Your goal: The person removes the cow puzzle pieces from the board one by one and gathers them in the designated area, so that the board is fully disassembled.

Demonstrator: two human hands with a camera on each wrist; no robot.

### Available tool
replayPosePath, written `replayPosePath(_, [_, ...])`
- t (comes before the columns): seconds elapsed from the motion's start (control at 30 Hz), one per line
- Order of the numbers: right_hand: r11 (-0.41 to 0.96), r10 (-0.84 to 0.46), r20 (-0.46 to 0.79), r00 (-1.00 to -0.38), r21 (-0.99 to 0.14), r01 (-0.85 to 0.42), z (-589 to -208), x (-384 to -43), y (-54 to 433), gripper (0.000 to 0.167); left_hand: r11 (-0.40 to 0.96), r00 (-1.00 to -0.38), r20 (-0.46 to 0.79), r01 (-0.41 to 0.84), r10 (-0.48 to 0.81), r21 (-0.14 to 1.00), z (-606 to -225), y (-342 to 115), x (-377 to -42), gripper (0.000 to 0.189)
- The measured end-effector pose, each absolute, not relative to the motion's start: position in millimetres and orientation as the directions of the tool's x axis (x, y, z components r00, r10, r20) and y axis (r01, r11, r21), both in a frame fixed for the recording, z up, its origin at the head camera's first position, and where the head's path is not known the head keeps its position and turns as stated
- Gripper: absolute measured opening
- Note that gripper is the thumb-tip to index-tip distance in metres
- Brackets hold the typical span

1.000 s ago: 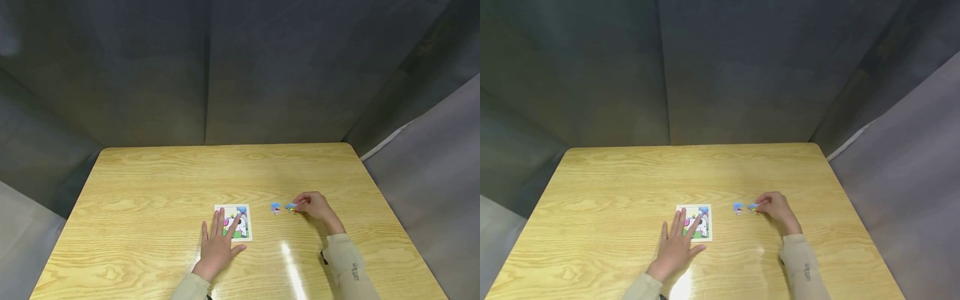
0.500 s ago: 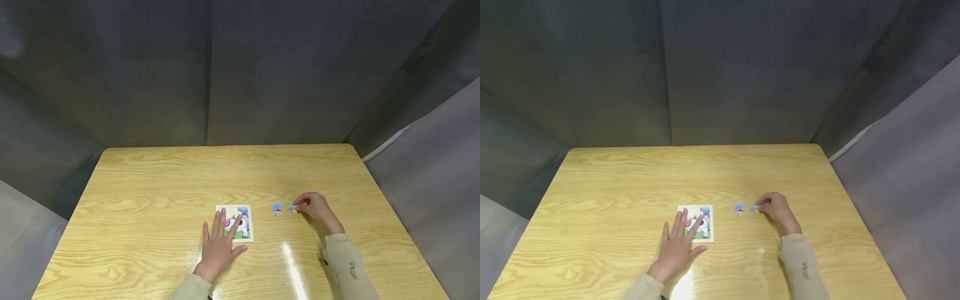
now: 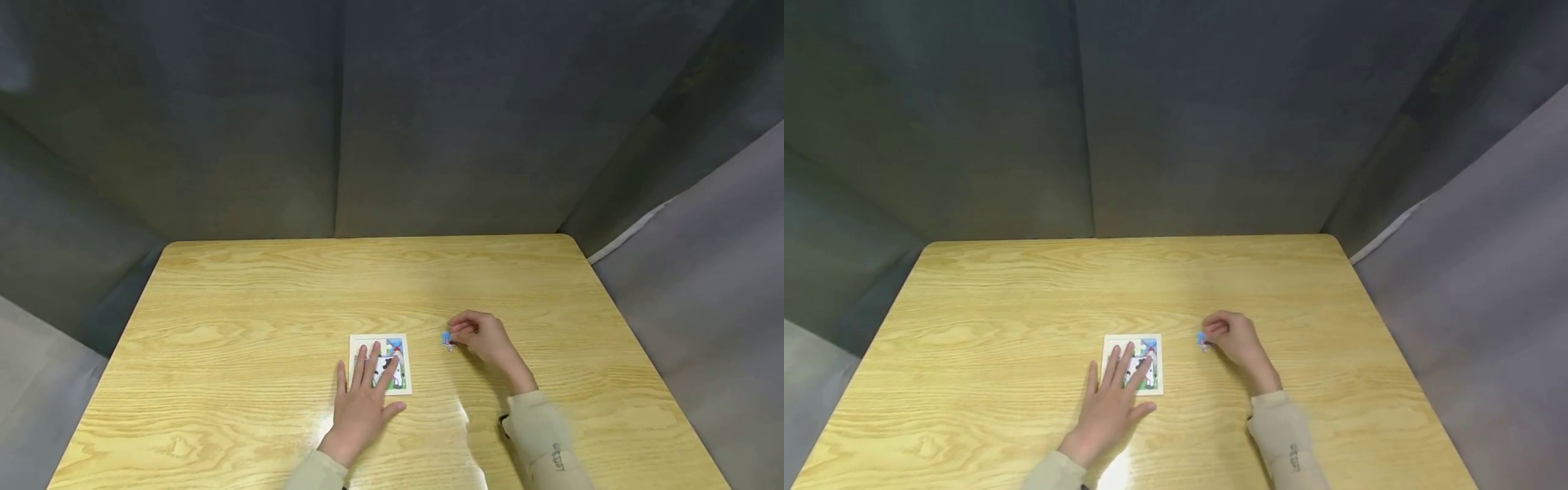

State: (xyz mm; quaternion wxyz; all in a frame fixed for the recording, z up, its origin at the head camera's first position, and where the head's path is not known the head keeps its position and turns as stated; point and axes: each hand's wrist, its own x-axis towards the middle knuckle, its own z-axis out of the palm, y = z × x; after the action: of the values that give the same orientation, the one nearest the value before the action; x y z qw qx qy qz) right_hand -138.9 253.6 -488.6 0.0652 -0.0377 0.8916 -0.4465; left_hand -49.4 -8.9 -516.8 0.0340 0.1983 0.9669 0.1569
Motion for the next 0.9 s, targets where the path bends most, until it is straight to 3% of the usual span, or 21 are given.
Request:
replayPosePath(0.4, [0.583, -0.145, -0.056, -0.988, -0.811, -0.04, -503.8, -142.9, 171.1, 0.011, 0.882, -0.915, -0.037, 0.375, 0.401, 0.286, -512.9, -0.1, -40.8, 0.076])
replayPosePath(0.63, [0.649, -0.156, -0.011, -0.988, -0.755, -0.094, -503.4, -142.7, 155.4, 0.009, 0.902, -0.911, -0.097, 0.375, 0.402, 0.215, -511.9, 1.3, -40.7, 0.076])
replayPosePath(0.9, [0.698, -0.184, 0.023, -0.983, -0.701, -0.147, -499.5, -142.3, 152.0, 0.009, 0.904, -0.908, -0.113, 0.375, 0.402, 0.207, -512.5, 1.0, -41.8, 0.076])
